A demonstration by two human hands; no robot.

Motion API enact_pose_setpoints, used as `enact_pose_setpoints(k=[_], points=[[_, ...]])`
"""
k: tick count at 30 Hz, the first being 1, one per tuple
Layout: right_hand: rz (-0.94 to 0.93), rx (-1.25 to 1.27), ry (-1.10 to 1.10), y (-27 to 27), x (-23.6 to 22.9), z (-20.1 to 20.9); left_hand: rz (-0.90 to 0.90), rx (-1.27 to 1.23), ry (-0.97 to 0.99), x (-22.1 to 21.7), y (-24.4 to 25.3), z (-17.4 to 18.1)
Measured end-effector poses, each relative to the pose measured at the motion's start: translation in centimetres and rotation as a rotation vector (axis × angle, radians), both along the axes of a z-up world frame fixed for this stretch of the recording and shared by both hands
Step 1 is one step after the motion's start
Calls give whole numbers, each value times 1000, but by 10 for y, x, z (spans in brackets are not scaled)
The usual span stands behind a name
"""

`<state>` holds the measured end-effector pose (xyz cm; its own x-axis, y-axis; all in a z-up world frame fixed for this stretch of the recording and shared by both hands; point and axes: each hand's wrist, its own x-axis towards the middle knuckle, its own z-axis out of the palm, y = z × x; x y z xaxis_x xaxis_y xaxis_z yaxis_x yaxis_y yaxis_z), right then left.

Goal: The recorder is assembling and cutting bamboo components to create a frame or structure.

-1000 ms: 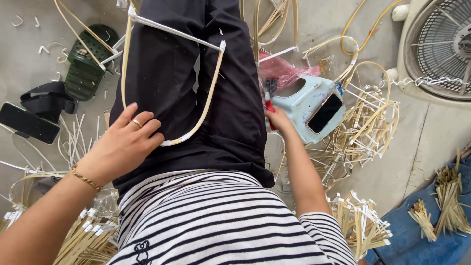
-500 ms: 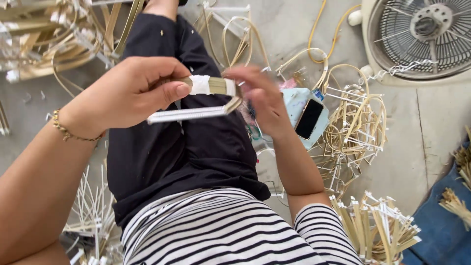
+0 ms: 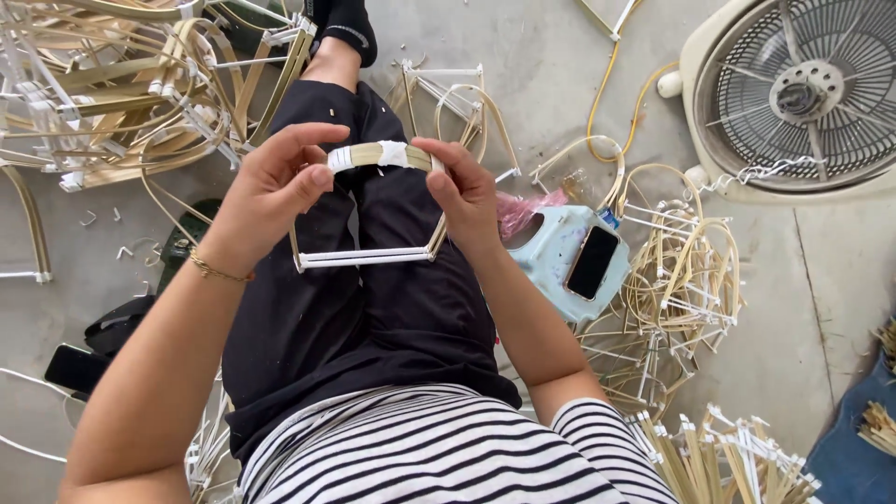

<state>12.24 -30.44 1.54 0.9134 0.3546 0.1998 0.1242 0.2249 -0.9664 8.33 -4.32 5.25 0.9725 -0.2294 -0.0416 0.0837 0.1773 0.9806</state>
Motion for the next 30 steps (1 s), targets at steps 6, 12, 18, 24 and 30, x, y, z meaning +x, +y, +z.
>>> enact_pose_setpoints(k=[6,12,18,24,30], points=[[-91,-140,-91,13,1,0,184,184,-154,-1,-12,-9],[-84,-161,-72,9,-6,-16,212,175,-95,-9,-8,-28],[-28,-14,19,3,-3,-34,179,105,-156,-10,-6,-38],[5,90,31,-9,5,-32,393,191,-220,-22,19,-25],[-154,76,294,-52,16,-101,689,376,-508,-25,118,-9]])
